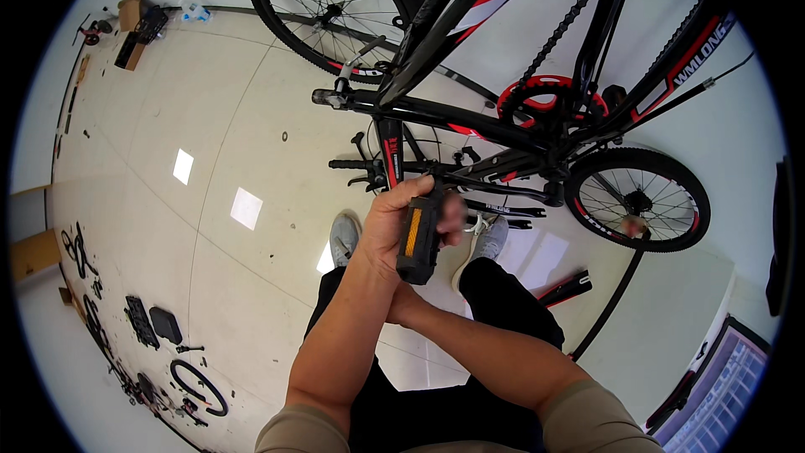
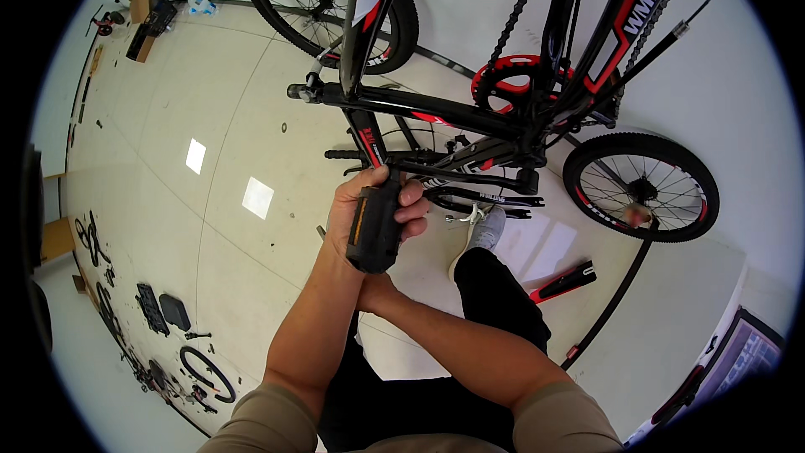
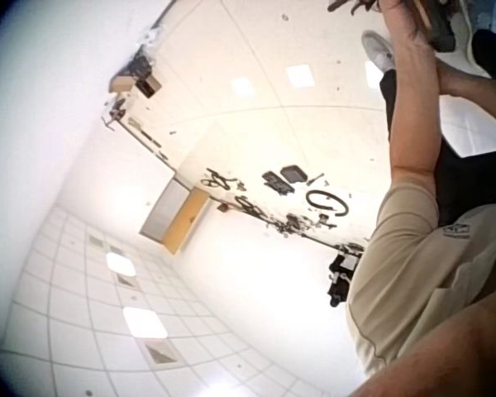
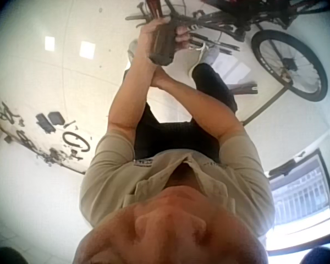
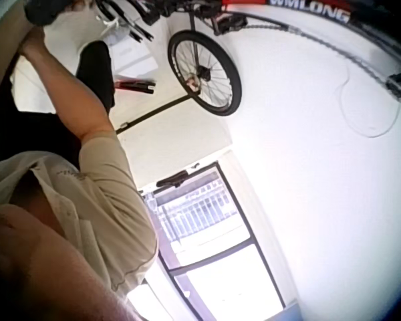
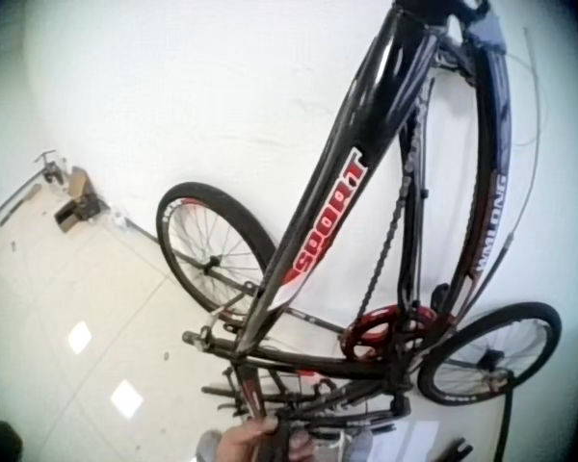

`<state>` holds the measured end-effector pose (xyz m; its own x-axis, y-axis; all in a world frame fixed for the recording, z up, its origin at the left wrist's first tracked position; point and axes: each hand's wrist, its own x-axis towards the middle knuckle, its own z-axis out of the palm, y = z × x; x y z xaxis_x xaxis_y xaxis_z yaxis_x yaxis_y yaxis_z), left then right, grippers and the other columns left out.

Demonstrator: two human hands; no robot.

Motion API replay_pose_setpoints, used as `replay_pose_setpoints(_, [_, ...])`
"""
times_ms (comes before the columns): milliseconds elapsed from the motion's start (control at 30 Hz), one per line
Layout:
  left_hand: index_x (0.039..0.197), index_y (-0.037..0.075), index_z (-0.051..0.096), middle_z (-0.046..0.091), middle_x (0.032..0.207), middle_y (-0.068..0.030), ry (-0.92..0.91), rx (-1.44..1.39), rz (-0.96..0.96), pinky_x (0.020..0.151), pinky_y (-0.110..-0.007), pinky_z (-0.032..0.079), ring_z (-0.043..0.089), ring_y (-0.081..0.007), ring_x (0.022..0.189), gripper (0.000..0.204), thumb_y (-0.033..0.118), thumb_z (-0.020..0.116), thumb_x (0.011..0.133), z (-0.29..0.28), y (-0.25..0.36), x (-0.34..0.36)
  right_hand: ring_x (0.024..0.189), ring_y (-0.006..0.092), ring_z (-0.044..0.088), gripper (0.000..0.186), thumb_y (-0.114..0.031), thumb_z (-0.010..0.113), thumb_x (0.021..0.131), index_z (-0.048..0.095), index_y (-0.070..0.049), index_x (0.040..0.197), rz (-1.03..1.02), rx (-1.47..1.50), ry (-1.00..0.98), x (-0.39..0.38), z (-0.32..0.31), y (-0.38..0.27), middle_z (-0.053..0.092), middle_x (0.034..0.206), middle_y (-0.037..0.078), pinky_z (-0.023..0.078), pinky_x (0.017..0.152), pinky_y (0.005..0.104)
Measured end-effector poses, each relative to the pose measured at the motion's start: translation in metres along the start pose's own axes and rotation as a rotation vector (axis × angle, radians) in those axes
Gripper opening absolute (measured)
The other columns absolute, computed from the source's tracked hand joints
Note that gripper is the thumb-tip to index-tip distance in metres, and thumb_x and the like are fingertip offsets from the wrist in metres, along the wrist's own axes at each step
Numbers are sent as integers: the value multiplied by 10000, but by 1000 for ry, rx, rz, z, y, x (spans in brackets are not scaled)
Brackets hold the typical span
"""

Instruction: The person is working on a bicycle pedal, using a tool to adjust or tighten a component. They are seated on a chair in a room with a bicycle and various parts on the floor.

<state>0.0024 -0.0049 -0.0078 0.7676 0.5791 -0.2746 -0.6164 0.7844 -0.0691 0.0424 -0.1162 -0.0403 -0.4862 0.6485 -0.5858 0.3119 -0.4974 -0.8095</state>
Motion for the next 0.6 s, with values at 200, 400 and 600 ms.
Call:
replay_pose_setpoints(200, [1004,-29,650,647,873,-149,259,330,71,657,-352,589,585,-200,701,457,415,681,899,12,6,-11,1147,269,553,458,-248,746,810,566,-17,1162,-142,-97,45,5,5,3,585,1206,155,456,956,393])
replay_pose_setpoints(400, [1072,-65,638,692,924,-188,304,436,125,659,-308,587,694,-220,793,515,429,652,926,19,6,-16,1130,296,551,411,-241,720,818,573,-4,1121,-88,-118,23,7,8,4,571,1186,182,458,933,401])
replay_pose_setpoints(600, [1071,-77,635,687,926,-190,239,249,89,567,-290,587,677,-199,722,401,294,632,919,27,6,-13,1163,278,536,426,-250,715,837,559,-12,1153,-133,-150,48,8,9,9,564,1199,165,447,964,392])
